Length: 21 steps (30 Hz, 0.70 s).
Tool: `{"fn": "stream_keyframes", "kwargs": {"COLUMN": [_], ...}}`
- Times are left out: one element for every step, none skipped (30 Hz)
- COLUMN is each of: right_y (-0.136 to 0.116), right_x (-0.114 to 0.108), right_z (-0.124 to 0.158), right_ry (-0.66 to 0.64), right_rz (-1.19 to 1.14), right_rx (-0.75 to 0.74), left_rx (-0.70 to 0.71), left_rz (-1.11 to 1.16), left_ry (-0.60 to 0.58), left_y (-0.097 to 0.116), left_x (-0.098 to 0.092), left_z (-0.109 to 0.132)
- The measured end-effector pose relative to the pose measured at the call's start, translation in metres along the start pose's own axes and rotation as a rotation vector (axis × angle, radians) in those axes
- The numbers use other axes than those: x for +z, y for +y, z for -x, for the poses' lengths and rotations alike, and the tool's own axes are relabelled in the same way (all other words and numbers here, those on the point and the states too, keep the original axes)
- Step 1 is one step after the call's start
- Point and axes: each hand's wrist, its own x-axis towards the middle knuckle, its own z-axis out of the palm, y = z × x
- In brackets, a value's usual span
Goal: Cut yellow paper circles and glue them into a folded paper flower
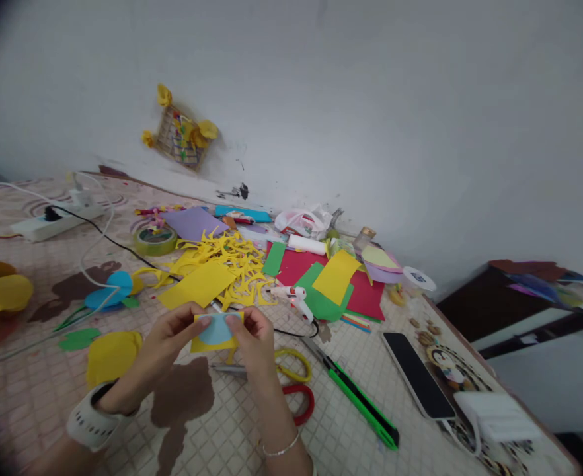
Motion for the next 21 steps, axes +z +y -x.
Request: {"fn": "stream_keyframes", "kwargs": {"right_y": [-0.0001, 0.0000, 0.0002, 0.0005, 0.0009, 0.0012, 0.0014, 0.0015, 0.0014, 0.0012, 0.0009, 0.0006, 0.0004, 0.0002, 0.0001, 0.0002, 0.0005, 0.0008, 0.0013, 0.0017, 0.0021], "right_x": [0.0001, 0.0001, 0.0001, 0.0001, 0.0001, 0.0000, -0.0001, -0.0003, -0.0004, -0.0007, -0.0009, -0.0011, -0.0014, -0.0016, -0.0019, -0.0022, -0.0024, -0.0026, -0.0027, -0.0027, -0.0025], "right_z": [0.0001, 0.0002, 0.0002, 0.0002, 0.0002, 0.0002, 0.0003, 0.0003, 0.0005, 0.0007, 0.0010, 0.0013, 0.0016, 0.0019, 0.0022, 0.0025, 0.0027, 0.0028, 0.0029, 0.0029, 0.0030], "right_ry": [-0.002, -0.004, -0.005, -0.006, -0.006, -0.006, -0.007, -0.009, -0.014, -0.019, -0.025, -0.033, -0.041, -0.050, -0.060, -0.069, -0.079, -0.088, -0.097, -0.106, -0.114], "right_rz": [-0.001, -0.001, -0.001, -0.001, 0.000, 0.002, 0.003, 0.005, 0.009, 0.013, 0.020, 0.029, 0.041, 0.054, 0.069, 0.086, 0.103, 0.121, 0.137, 0.150, 0.159], "right_rx": [-0.001, -0.002, -0.003, -0.005, -0.007, -0.009, -0.010, -0.010, -0.011, -0.013, -0.016, -0.020, -0.026, -0.034, -0.043, -0.052, -0.063, -0.072, -0.079, -0.083, -0.085], "left_rx": [0.001, 0.002, 0.003, 0.005, 0.007, 0.009, 0.011, 0.013, 0.016, 0.020, 0.024, 0.028, 0.034, 0.039, 0.046, 0.052, 0.059, 0.065, 0.070, 0.074, 0.078], "left_rz": [-0.001, -0.002, -0.003, -0.005, -0.007, -0.011, -0.015, -0.020, -0.025, -0.030, -0.036, -0.043, -0.051, -0.059, -0.069, -0.078, -0.087, -0.094, -0.101, -0.107, -0.111], "left_ry": [0.000, -0.001, -0.001, -0.003, -0.004, -0.005, -0.006, -0.007, -0.008, -0.011, -0.014, -0.020, -0.026, -0.033, -0.040, -0.045, -0.048, -0.049, -0.048, -0.046, -0.044], "left_y": [0.0002, 0.0004, 0.0006, 0.0008, 0.0008, 0.0007, 0.0005, 0.0001, -0.0003, -0.0007, -0.0011, -0.0013, -0.0014, -0.0014, -0.0014, -0.0014, -0.0015, -0.0016, -0.0018, -0.0019, -0.0019], "left_x": [0.0001, 0.0003, 0.0004, 0.0004, 0.0004, 0.0002, -0.0001, -0.0005, -0.0010, -0.0016, -0.0021, -0.0025, -0.0028, -0.0029, -0.0030, -0.0030, -0.0030, -0.0031, -0.0032, -0.0034, -0.0035], "left_z": [-0.0001, -0.0002, -0.0002, -0.0003, -0.0003, -0.0004, -0.0004, -0.0005, -0.0006, -0.0008, -0.0009, -0.0011, -0.0013, -0.0015, -0.0017, -0.0019, -0.0021, -0.0022, -0.0023, -0.0023, -0.0022]}}
